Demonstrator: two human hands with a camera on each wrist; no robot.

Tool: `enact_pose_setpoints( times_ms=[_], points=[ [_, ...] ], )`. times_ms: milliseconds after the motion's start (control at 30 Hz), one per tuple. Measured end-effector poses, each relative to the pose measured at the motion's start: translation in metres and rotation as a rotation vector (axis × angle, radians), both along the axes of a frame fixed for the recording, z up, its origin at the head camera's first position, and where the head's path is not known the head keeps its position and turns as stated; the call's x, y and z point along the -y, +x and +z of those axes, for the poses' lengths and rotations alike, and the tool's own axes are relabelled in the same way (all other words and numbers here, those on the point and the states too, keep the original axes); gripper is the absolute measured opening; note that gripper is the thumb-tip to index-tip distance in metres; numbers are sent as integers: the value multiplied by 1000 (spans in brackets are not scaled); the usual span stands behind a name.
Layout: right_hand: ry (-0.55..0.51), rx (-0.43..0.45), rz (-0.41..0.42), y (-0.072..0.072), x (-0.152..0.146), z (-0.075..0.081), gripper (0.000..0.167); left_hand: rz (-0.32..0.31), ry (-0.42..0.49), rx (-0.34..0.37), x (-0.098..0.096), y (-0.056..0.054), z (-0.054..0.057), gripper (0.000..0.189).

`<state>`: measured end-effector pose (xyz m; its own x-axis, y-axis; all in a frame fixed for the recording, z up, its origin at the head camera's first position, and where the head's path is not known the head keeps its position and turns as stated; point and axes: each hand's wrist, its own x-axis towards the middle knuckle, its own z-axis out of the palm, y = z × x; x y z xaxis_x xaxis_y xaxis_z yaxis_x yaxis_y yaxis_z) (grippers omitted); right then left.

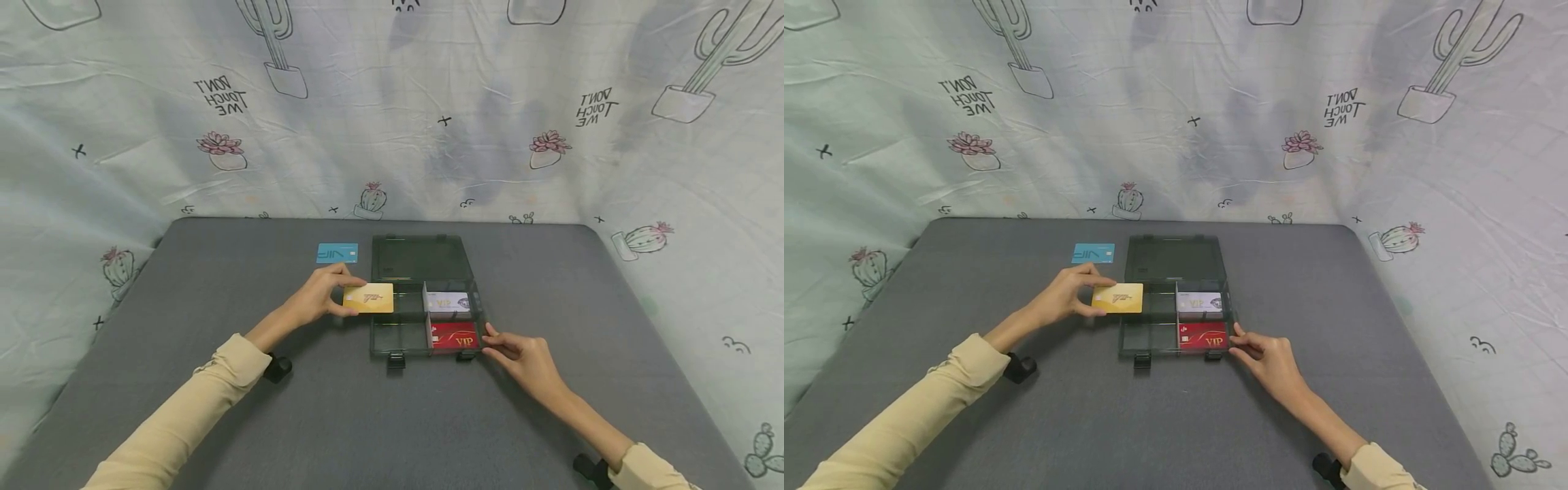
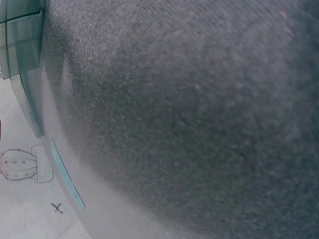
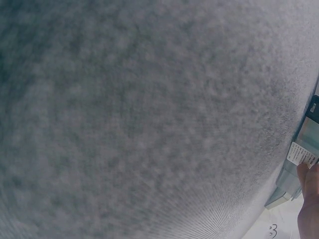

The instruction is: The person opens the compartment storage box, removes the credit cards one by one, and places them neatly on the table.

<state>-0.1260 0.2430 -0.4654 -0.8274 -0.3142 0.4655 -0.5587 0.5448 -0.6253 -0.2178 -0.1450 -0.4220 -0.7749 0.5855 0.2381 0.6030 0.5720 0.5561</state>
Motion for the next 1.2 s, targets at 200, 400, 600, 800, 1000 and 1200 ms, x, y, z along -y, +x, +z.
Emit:
enact_pose_setpoints(
  times_ms=[200,400,600,800,1000,1200],
  points=[
    [4,-12,2,1,0,-1,21,4,7,-14,7,1,-1,52],
    [-3,-10,2,2,0,-1,22,16,4,-12,13,3,-3,52],
    [5,-18,-4,3,0,-3,22,27,8,-9,20,7,-5,52],
    [8,-25,-6,3,0,-3,22,31,10,-22,27,8,-7,52],
    [9,-30,-7,3,0,-3,22,38,-2,-16,35,10,-7,53],
    [2,-23,-6,3,0,-3,22,60,-2,-20,46,10,-8,54]
  ],
)
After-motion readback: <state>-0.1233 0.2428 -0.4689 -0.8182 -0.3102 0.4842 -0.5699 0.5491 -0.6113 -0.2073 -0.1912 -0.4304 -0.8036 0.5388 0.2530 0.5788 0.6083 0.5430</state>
